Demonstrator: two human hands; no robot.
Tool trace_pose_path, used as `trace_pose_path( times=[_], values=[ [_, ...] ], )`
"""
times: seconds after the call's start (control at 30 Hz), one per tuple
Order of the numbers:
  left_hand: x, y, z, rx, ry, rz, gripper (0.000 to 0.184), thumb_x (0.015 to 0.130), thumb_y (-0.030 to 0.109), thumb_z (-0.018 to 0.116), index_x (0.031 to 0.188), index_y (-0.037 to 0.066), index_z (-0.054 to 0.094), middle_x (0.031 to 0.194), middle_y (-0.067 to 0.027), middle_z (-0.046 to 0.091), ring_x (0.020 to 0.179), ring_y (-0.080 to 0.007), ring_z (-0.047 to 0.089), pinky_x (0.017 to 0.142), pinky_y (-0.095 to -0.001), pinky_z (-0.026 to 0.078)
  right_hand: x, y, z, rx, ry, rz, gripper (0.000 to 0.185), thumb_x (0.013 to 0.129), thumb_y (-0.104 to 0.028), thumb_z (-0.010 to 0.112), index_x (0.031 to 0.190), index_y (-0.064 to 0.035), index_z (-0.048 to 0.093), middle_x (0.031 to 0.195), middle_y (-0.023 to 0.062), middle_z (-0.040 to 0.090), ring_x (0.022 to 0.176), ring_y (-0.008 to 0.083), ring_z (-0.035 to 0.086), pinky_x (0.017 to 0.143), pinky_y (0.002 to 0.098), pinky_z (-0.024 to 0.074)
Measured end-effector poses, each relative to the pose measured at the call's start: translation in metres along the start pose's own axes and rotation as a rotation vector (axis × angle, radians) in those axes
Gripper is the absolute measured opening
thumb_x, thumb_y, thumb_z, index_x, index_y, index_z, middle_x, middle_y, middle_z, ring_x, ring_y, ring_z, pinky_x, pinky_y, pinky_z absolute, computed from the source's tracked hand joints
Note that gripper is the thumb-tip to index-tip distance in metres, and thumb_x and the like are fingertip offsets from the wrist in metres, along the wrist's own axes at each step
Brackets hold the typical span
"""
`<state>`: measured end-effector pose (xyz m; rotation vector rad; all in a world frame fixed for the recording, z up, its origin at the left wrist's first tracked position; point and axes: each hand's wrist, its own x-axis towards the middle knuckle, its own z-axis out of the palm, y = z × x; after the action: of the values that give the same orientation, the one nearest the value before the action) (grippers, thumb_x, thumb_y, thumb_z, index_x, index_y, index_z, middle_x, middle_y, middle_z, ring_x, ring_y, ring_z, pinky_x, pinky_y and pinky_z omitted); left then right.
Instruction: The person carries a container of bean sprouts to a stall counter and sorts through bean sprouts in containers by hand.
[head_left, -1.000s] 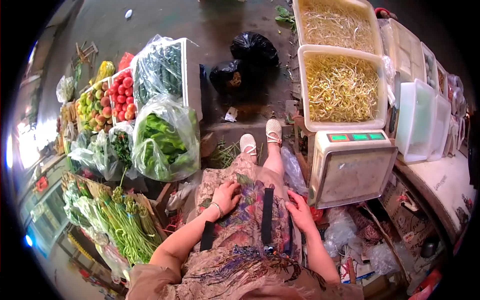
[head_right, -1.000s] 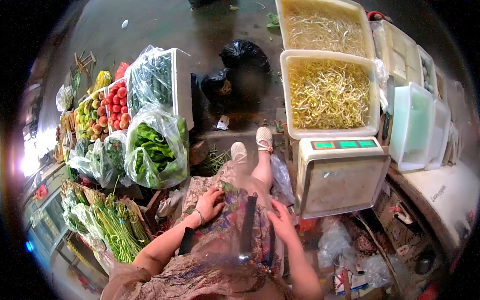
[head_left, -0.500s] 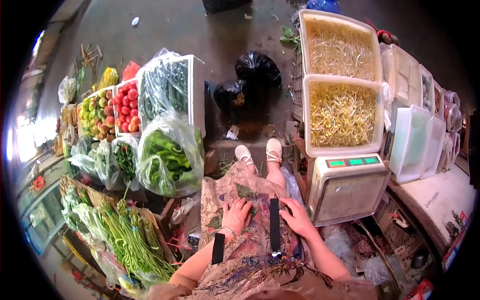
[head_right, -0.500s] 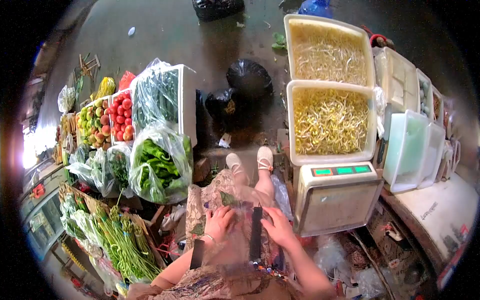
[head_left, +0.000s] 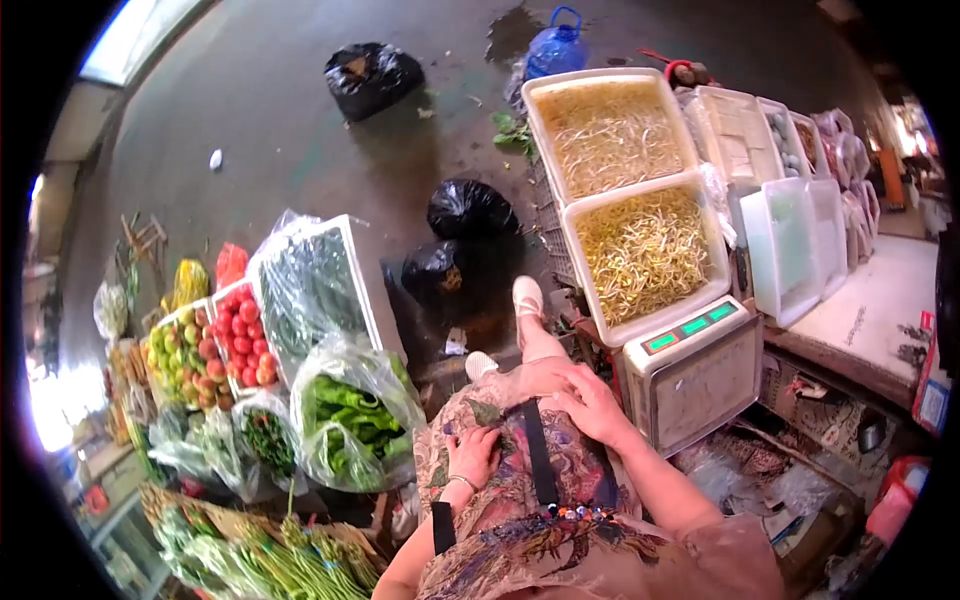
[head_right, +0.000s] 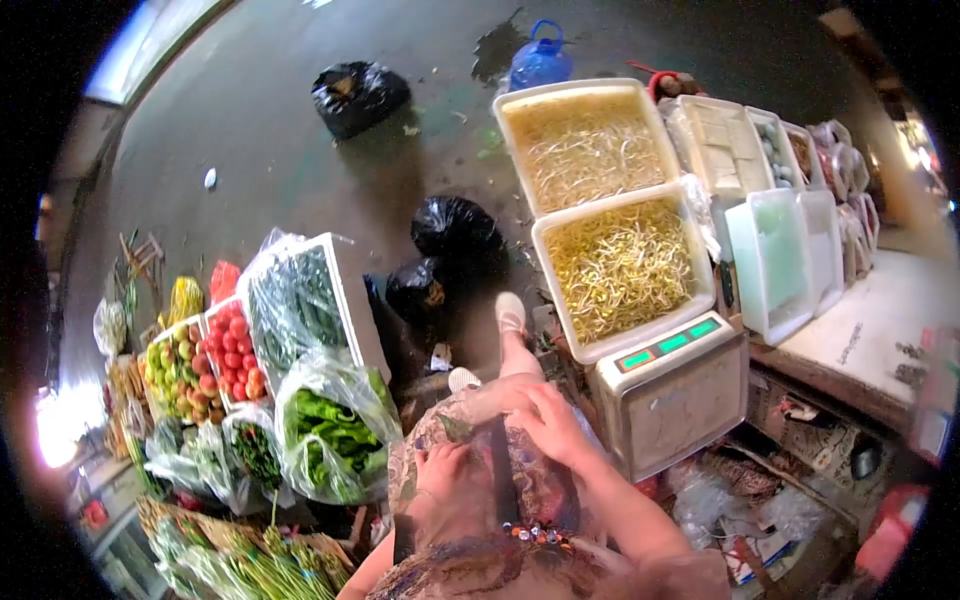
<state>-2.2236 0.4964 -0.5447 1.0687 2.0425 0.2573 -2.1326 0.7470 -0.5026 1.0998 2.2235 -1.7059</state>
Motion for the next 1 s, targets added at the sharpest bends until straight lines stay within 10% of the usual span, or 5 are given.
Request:
trace_pose_path(
  times=[0.57, 0.6, 0.7, 1.0],
  values=[
    [0.209, -0.021, -0.090, 0.465, -0.123, 0.166, 0.033, 0.080, 0.027, 0.060, 0.113, 0.019, 0.057, 0.113, -0.0013, 0.059, 0.120, -0.0239, 0.045, 0.094, -0.0590, 0.024, 0.171, 0.090, -0.187, -0.296, 0.466, 0.229, 0.058, 0.081, -0.022, 0.062, 0.133, -0.0070, 0.041, 0.140, 0.0250, 0.031, 0.126, 0.0408, 0.037, 0.105, 0.0430, 0.0332],
    [0.215, -0.029, -0.094, 0.485, -0.078, 0.189, 0.036, 0.080, 0.027, 0.061, 0.114, 0.019, 0.056, 0.114, 0.0000, 0.059, 0.121, -0.0235, 0.045, 0.095, -0.0600, 0.023, 0.178, 0.099, -0.198, -0.305, 0.440, 0.294, 0.063, 0.084, -0.029, 0.060, 0.138, -0.0116, 0.033, 0.145, 0.0196, 0.022, 0.132, 0.0406, 0.028, 0.101, 0.0617, 0.0297],
    [0.237, -0.008, -0.139, 0.581, -0.057, 0.210, 0.039, 0.080, 0.027, 0.061, 0.118, 0.019, 0.054, 0.114, 0.0009, 0.058, 0.120, -0.0226, 0.045, 0.097, -0.0604, 0.021, 0.198, 0.101, -0.216, -0.262, 0.521, 0.518, 0.071, 0.085, -0.037, 0.060, 0.144, -0.0177, 0.024, 0.151, 0.0166, 0.009, 0.137, 0.0415, 0.016, 0.100, 0.0708, 0.0204],
    [0.309, -0.014, -0.209, 0.515, -0.124, 0.300, 0.038, 0.078, 0.021, 0.059, 0.115, 0.013, 0.056, 0.110, -0.0074, 0.059, 0.110, -0.0265, 0.051, 0.095, -0.0490, 0.032, 0.217, 0.128, -0.199, -0.188, 0.647, 0.650, 0.071, 0.086, -0.039, 0.057, 0.145, -0.0209, 0.023, 0.152, 0.0144, 0.013, 0.139, 0.0363, 0.013, 0.105, 0.0672, 0.0088]
  ],
)
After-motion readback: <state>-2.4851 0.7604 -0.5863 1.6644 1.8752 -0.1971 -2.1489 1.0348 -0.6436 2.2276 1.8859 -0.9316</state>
